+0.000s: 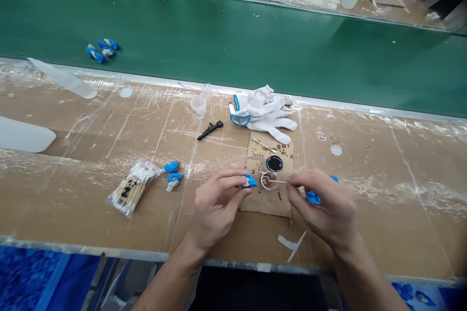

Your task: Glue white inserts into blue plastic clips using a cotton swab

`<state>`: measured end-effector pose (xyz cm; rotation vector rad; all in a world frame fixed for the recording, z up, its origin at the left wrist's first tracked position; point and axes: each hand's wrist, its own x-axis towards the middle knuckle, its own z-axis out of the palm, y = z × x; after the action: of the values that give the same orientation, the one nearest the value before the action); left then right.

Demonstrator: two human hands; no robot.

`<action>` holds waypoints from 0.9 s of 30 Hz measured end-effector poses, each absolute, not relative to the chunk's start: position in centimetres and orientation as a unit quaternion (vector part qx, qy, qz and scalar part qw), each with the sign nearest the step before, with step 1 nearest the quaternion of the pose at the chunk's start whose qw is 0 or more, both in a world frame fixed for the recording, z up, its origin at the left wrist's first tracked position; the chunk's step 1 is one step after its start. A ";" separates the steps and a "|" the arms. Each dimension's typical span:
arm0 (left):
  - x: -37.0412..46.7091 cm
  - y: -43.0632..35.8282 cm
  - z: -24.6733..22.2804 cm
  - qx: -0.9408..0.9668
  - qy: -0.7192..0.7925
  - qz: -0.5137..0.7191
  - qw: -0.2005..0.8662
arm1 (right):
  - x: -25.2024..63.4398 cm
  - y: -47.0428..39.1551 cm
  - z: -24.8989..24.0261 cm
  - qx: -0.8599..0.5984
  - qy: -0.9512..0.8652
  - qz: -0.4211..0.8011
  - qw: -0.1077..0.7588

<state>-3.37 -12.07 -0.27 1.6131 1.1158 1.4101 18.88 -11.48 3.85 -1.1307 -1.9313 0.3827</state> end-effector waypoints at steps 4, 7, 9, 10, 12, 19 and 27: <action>-2.8 -12.5 -0.6 0.617 0.421 0.560 0.360 | 19.0 -11.9 5.3 -0.458 -0.692 0.166 0.533; -2.4 -12.8 -0.9 0.604 0.423 0.566 0.367 | 18.1 -11.7 6.1 -0.427 -0.677 0.184 0.570; -2.2 -12.9 -1.0 0.599 0.423 0.568 0.373 | 17.4 -11.6 6.2 -0.411 -0.678 0.204 0.574; -2.2 -13.0 -1.0 0.595 0.423 0.570 0.377 | 17.2 -11.5 6.2 -0.404 -0.681 0.212 0.572; -2.1 -13.1 -1.0 0.588 0.420 0.576 0.383 | 16.8 -11.5 6.0 -0.395 -0.691 0.224 0.562; -2.0 -13.1 -1.0 0.600 0.411 0.581 0.365 | 16.6 -11.4 5.6 -0.393 -0.721 0.248 0.515; -2.1 -13.3 -0.8 0.594 0.427 0.570 0.375 | 17.4 -11.6 5.7 -0.390 -0.711 0.249 0.529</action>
<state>-2.12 -13.35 -0.82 1.5198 1.0929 1.4596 17.38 -11.65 5.65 -0.9304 -1.6987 0.5958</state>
